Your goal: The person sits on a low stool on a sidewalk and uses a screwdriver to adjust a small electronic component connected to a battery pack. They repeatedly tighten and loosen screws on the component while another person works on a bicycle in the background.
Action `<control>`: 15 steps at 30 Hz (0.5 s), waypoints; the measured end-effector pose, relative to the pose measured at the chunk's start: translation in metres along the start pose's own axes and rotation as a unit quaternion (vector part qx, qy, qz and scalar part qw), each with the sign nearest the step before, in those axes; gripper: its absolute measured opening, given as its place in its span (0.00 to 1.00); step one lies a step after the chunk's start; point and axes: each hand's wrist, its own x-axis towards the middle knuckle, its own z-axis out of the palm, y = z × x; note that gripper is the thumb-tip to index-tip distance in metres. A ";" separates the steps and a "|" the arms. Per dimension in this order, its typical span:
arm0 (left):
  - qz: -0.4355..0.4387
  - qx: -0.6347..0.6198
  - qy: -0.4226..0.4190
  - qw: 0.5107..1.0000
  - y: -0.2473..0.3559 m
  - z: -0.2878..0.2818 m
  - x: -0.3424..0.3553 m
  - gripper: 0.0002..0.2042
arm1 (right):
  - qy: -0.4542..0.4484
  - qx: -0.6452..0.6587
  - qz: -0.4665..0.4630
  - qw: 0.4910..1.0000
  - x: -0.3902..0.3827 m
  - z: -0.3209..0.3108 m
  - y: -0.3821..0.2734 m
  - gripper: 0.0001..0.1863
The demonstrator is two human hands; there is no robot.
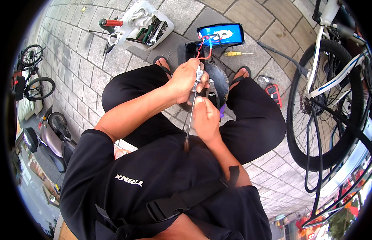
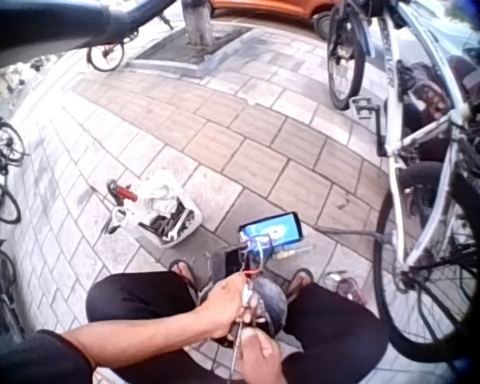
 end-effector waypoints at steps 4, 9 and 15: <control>-0.001 0.005 -0.014 1.000 -0.004 -0.003 0.004 0.11 | 0.016 -0.005 -0.067 0.998 0.004 0.001 0.010 0.14; 0.004 -0.007 -0.023 1.000 -0.006 -0.005 0.005 0.11 | 0.020 -0.060 -0.076 0.995 0.000 0.000 0.001 0.14; 0.025 -0.019 -0.033 0.999 -0.005 -0.005 0.005 0.11 | 0.052 -0.198 -0.200 0.958 0.007 0.000 0.005 0.14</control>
